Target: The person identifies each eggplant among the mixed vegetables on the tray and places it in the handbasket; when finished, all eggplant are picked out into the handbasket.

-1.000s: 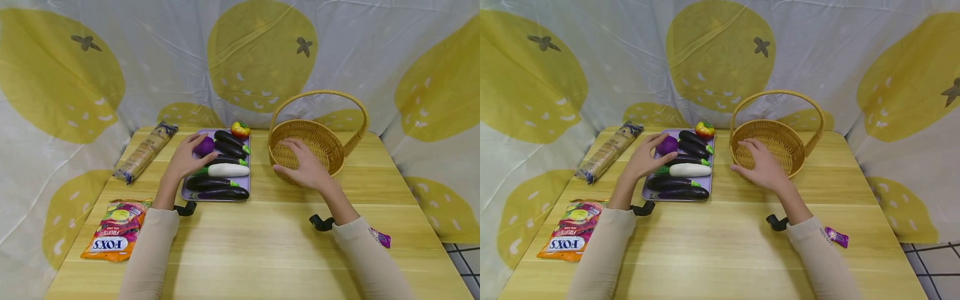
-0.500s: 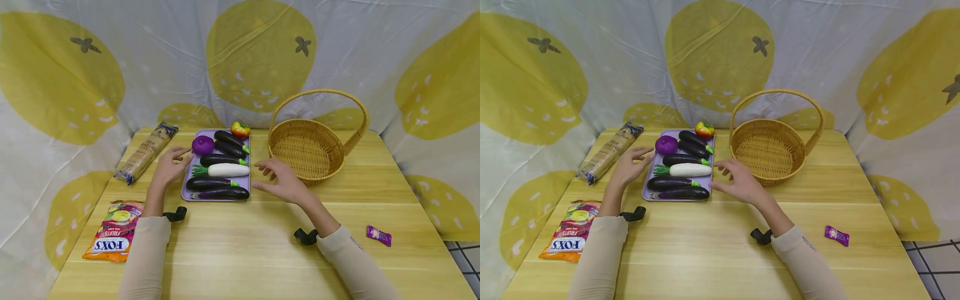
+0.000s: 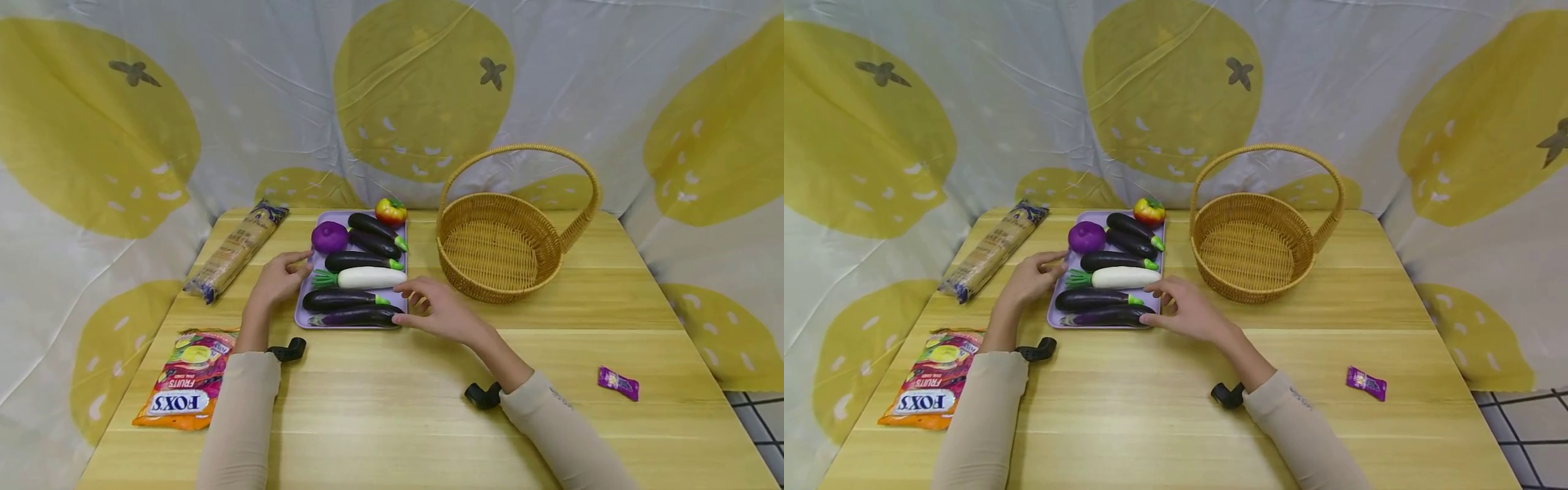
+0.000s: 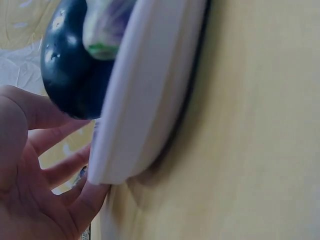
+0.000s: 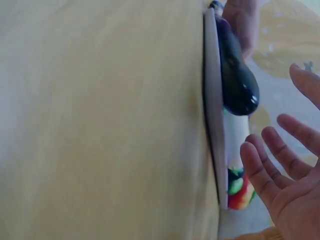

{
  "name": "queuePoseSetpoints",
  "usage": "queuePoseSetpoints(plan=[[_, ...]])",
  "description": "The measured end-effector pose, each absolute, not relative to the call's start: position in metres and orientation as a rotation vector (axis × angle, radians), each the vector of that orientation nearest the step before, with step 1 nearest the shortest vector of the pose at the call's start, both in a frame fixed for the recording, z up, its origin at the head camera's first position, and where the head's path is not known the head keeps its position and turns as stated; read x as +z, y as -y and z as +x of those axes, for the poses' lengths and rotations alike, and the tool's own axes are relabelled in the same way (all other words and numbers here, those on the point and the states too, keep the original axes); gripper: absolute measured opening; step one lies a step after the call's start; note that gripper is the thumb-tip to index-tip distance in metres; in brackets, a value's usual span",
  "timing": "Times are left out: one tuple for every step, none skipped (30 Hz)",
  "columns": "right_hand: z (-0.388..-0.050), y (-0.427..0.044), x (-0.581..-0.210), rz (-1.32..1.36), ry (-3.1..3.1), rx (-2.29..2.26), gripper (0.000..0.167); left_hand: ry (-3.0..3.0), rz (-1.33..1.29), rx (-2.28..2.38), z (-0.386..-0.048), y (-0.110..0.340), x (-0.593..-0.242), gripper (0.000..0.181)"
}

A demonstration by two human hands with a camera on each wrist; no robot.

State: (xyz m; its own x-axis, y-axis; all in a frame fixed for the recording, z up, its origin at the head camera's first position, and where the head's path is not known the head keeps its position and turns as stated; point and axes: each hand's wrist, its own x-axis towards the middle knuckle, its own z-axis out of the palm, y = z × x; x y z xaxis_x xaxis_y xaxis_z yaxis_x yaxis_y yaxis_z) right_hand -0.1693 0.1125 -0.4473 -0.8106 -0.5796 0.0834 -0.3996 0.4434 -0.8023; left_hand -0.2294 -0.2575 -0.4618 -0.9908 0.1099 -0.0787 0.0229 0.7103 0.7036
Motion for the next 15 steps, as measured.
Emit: queuePoseSetpoints(plan=[[-0.169,-0.111,-0.449,-0.859,-2.491,-1.298,0.058,-2.795,0.103,1.145,-0.23,0.258,-0.462,0.048],[-0.169,-0.11,-0.45,-0.863,-2.494,-1.297,0.057,-2.791,0.098,1.14,-0.231,0.258,-0.463,0.048],[-0.168,-0.109,-0.451,-0.868,-2.496,-1.298,0.057,-2.785,0.089,1.138,-0.231,0.259,-0.464,0.048],[-0.168,-0.108,-0.452,-0.873,-2.497,-1.3,0.056,-2.78,0.087,1.133,-0.232,0.259,-0.464,0.048],[-0.168,-0.107,-0.454,-0.879,-2.499,-1.299,0.055,-2.771,0.077,1.138,-0.233,0.26,-0.465,0.048],[-0.168,-0.106,-0.455,-0.884,-2.498,-1.301,0.055,-2.76,0.069,1.145,-0.233,0.26,-0.466,0.048],[-0.168,-0.104,-0.456,-0.887,-2.495,-1.303,0.055,-2.752,0.061,1.152,-0.234,0.26,-0.467,0.048],[-0.168,-0.103,-0.457,-0.89,-2.491,-1.308,0.055,-2.737,0.052,1.167,-0.234,0.261,-0.468,0.048],[-0.168,-0.102,-0.457,-0.894,-2.489,-1.31,0.054,-2.727,0.044,1.181,-0.234,0.261,-0.468,0.048],[-0.168,-0.101,-0.458,-0.892,-2.488,-1.308,0.054,-2.716,0.032,1.199,-0.235,0.262,-0.469,0.048],[-0.168,-0.099,-0.458,-0.891,-2.487,-1.308,0.054,-2.707,0.015,1.215,-0.235,0.262,-0.47,0.048],[-0.168,-0.098,-0.459,-0.888,-2.486,-1.31,0.053,-2.706,0.009,1.224,-0.235,0.263,-0.471,0.048],[-0.167,-0.097,-0.459,-0.886,-2.487,-1.311,0.053,-2.705,0.005,1.231,-0.235,0.264,-0.471,0.047],[-0.167,-0.097,-0.46,-0.889,-2.492,-1.31,0.052,-2.7,0.004,1.242,-0.235,0.264,-0.472,0.047],[-0.167,-0.096,-0.46,-0.893,-2.501,-1.303,0.052,-2.704,0.005,1.242,-0.235,0.265,-0.472,0.047]])
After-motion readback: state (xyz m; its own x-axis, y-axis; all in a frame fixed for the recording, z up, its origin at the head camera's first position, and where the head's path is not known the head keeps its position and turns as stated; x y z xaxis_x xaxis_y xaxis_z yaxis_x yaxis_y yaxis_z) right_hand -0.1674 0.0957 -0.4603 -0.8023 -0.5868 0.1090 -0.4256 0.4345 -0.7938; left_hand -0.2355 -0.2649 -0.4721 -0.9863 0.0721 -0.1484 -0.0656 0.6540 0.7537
